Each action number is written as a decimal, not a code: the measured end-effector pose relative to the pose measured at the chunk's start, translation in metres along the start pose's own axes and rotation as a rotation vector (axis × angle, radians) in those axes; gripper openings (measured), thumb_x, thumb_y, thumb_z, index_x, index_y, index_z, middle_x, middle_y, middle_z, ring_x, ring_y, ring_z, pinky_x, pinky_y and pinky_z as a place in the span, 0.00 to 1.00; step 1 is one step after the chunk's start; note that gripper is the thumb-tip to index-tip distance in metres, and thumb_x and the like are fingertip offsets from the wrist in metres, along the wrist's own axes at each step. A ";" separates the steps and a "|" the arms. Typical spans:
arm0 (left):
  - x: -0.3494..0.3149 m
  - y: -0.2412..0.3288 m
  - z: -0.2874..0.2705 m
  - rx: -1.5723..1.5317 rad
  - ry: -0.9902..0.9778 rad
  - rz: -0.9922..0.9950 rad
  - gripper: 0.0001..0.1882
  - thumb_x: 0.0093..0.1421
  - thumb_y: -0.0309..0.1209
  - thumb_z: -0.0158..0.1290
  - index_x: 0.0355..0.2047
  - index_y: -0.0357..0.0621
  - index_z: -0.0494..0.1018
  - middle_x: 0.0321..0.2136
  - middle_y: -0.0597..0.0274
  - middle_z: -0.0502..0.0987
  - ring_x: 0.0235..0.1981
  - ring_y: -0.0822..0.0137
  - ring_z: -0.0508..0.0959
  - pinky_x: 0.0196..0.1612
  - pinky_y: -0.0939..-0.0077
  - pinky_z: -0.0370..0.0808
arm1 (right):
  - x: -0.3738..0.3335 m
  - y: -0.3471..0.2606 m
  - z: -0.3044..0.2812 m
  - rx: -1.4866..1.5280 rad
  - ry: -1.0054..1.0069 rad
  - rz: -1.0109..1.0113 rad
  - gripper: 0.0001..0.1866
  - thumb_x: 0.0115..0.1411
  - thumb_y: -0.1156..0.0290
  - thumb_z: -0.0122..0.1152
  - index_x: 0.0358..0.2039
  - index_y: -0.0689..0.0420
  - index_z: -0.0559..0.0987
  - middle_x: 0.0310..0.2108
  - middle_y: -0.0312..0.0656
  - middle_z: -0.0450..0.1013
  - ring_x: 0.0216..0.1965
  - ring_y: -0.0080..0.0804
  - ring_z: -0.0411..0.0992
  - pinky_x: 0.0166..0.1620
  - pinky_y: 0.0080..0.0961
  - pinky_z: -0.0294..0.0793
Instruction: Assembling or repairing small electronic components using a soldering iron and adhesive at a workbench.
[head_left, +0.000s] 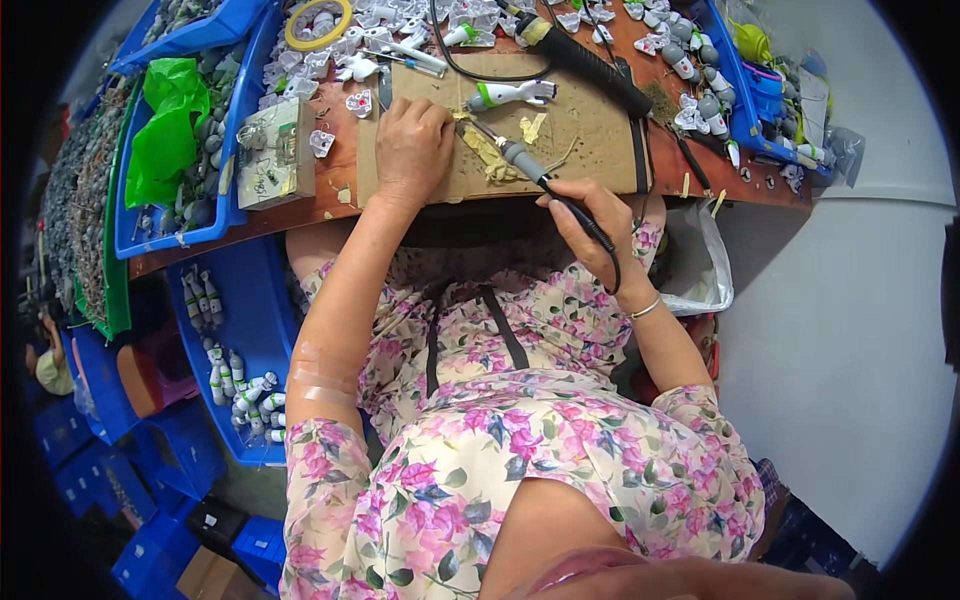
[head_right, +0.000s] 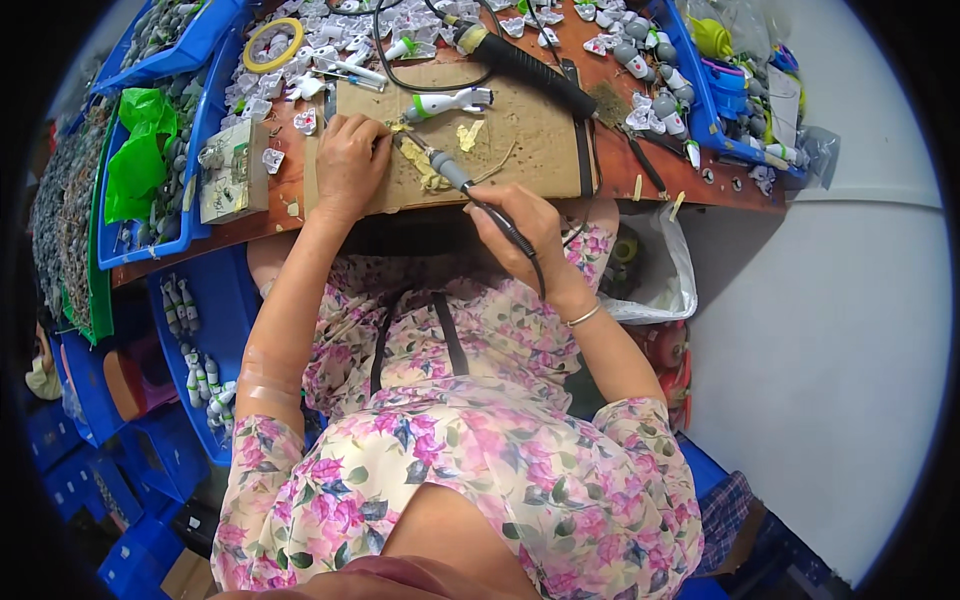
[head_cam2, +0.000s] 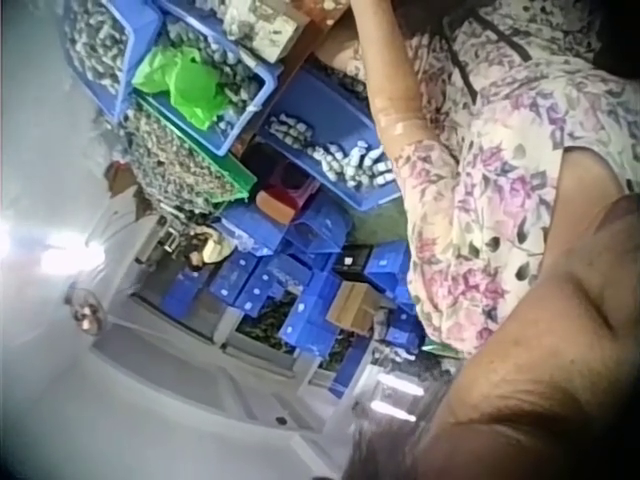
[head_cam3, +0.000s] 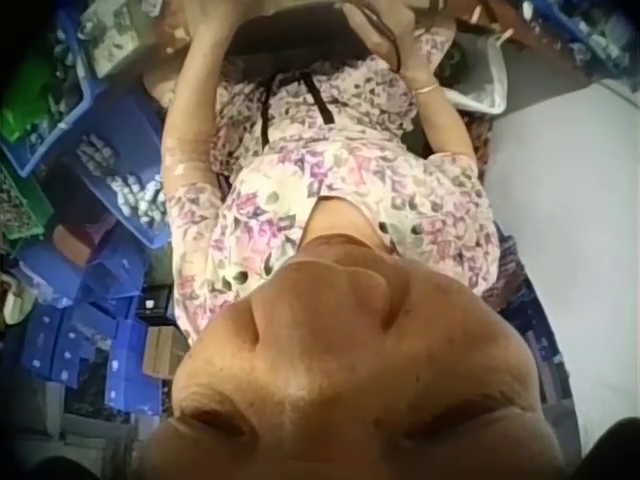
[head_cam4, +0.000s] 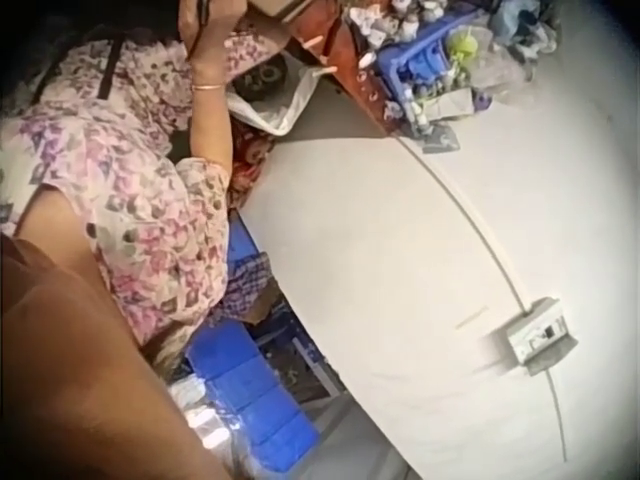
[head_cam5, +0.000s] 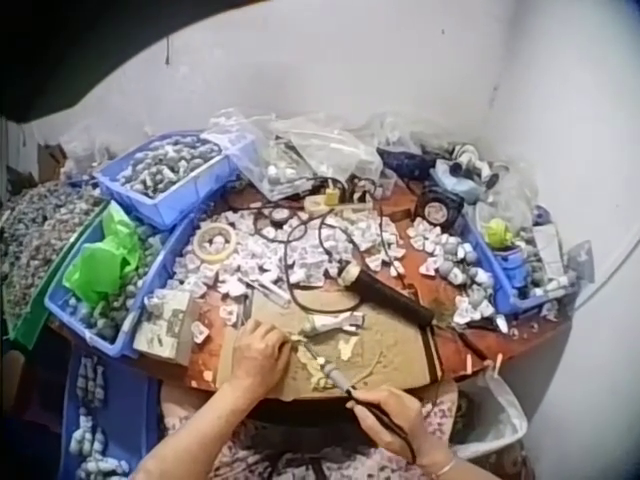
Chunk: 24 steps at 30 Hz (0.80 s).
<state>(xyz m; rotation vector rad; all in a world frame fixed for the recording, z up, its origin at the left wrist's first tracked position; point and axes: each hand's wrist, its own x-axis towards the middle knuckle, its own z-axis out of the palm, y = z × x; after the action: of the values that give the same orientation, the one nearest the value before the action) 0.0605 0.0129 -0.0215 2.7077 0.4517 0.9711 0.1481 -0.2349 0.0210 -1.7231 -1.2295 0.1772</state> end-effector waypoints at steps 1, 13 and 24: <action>0.000 0.000 0.000 0.001 -0.001 0.000 0.04 0.52 0.28 0.60 0.24 0.46 0.75 0.27 0.63 0.74 0.36 0.57 0.73 0.40 0.62 0.71 | 0.000 0.000 0.001 -0.024 -0.010 -0.028 0.11 0.61 0.78 0.60 0.45 0.61 0.77 0.35 0.45 0.80 0.34 0.33 0.79 0.40 0.24 0.76; 0.000 0.001 0.000 -0.018 -0.002 0.001 0.04 0.50 0.28 0.60 0.24 0.47 0.75 0.28 0.65 0.75 0.35 0.58 0.73 0.40 0.63 0.71 | 0.004 0.003 0.014 -0.107 -0.008 -0.206 0.16 0.54 0.83 0.63 0.44 0.60 0.77 0.31 0.44 0.79 0.32 0.38 0.78 0.36 0.29 0.76; 0.002 -0.001 0.001 -0.014 0.004 0.007 0.04 0.50 0.28 0.60 0.24 0.47 0.75 0.28 0.65 0.75 0.36 0.59 0.73 0.40 0.64 0.71 | 0.008 0.001 0.016 -0.220 -0.039 -0.309 0.18 0.50 0.85 0.66 0.43 0.60 0.77 0.32 0.45 0.77 0.32 0.41 0.77 0.36 0.31 0.76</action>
<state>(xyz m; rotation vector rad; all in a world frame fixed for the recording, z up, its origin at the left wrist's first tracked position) 0.0622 0.0143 -0.0216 2.6969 0.4344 0.9777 0.1434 -0.2192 0.0149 -1.6927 -1.5733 -0.1138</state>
